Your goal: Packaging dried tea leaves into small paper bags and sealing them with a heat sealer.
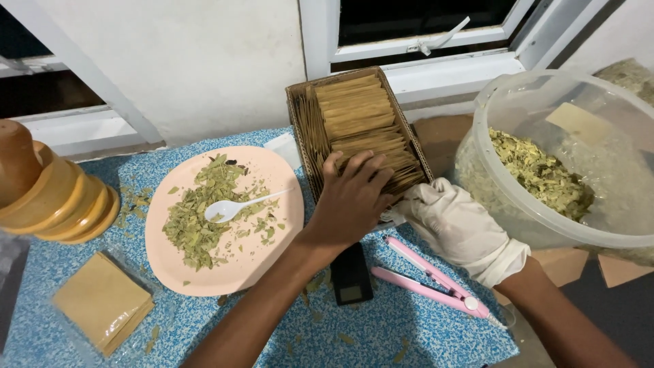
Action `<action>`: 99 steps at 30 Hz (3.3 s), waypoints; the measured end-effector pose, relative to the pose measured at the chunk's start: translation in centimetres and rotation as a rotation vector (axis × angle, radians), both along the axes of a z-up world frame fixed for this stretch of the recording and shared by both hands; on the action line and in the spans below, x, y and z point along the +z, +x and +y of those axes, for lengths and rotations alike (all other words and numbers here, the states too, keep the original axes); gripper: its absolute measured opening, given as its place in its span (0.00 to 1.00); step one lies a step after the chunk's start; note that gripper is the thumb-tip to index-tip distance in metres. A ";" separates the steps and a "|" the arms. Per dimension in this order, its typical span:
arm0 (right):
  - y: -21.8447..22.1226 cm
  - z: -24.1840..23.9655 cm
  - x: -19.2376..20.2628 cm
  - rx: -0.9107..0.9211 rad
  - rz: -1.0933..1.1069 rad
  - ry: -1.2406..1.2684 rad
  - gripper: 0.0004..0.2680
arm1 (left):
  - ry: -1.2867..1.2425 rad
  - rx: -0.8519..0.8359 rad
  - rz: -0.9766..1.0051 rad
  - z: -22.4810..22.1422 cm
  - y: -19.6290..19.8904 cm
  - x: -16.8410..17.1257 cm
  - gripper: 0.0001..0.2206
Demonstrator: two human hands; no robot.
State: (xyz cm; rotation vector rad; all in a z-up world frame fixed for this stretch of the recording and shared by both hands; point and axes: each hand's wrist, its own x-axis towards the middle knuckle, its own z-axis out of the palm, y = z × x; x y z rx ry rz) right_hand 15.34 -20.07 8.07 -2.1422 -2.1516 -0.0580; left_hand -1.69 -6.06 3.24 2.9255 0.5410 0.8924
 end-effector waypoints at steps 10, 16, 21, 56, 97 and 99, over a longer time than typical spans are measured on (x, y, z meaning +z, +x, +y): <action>2.3 0.5 -0.3 0.078 0.081 -0.097 0.08 | -0.140 -0.025 0.003 0.6 0.0 0.3 0.18; 4.2 0.4 -4.1 0.139 0.104 0.032 0.07 | -0.178 -0.037 0.004 0.5 -0.1 0.1 0.19; 4.8 0.5 -4.5 0.019 0.185 0.058 0.10 | -0.265 -0.060 -0.012 0.3 -0.2 0.2 0.15; -3.7 -1.6 6.7 0.050 0.750 0.625 0.07 | -0.773 -0.101 -0.145 -3.9 -3.5 6.6 0.59; -18.7 4.2 -5.5 0.651 0.437 0.615 0.04 | -0.980 -0.101 -0.348 -2.5 -25.0 -1.1 0.03; -19.7 3.7 -1.3 0.714 0.347 0.618 0.12 | -0.953 -0.092 -0.307 -2.2 -25.0 -1.5 0.06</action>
